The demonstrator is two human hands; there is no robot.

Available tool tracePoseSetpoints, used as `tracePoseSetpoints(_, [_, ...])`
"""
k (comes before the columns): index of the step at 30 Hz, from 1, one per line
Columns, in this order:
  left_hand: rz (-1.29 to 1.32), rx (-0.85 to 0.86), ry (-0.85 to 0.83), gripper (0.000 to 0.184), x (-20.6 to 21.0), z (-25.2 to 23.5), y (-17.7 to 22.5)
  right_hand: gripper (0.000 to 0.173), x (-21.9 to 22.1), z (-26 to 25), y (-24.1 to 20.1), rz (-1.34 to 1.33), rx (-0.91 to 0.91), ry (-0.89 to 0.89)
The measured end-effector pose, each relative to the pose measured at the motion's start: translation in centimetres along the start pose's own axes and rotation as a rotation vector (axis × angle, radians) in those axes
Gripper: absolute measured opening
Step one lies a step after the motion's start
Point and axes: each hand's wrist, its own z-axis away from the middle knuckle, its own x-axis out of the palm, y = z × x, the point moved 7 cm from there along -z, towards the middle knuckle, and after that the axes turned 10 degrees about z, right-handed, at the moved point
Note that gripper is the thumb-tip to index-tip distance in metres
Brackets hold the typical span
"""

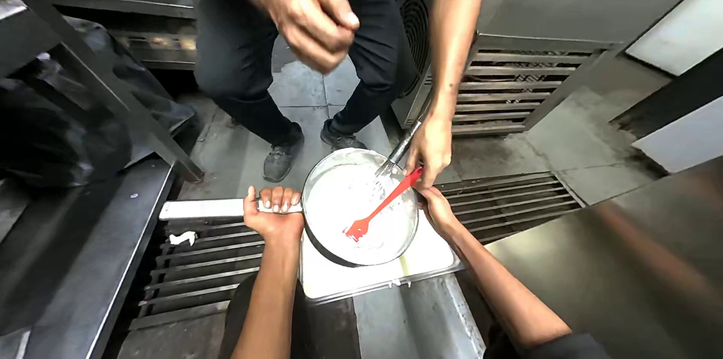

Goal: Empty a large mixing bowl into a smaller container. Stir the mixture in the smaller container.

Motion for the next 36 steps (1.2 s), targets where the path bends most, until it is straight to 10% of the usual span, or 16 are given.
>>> tracePoseSetpoints(36, [-0.083, 0.008, -0.024, 0.067, 0.5, 0.7, -0.5, 0.029, -0.4, -0.1, 1.8, 0.243, -0.053, -0.044])
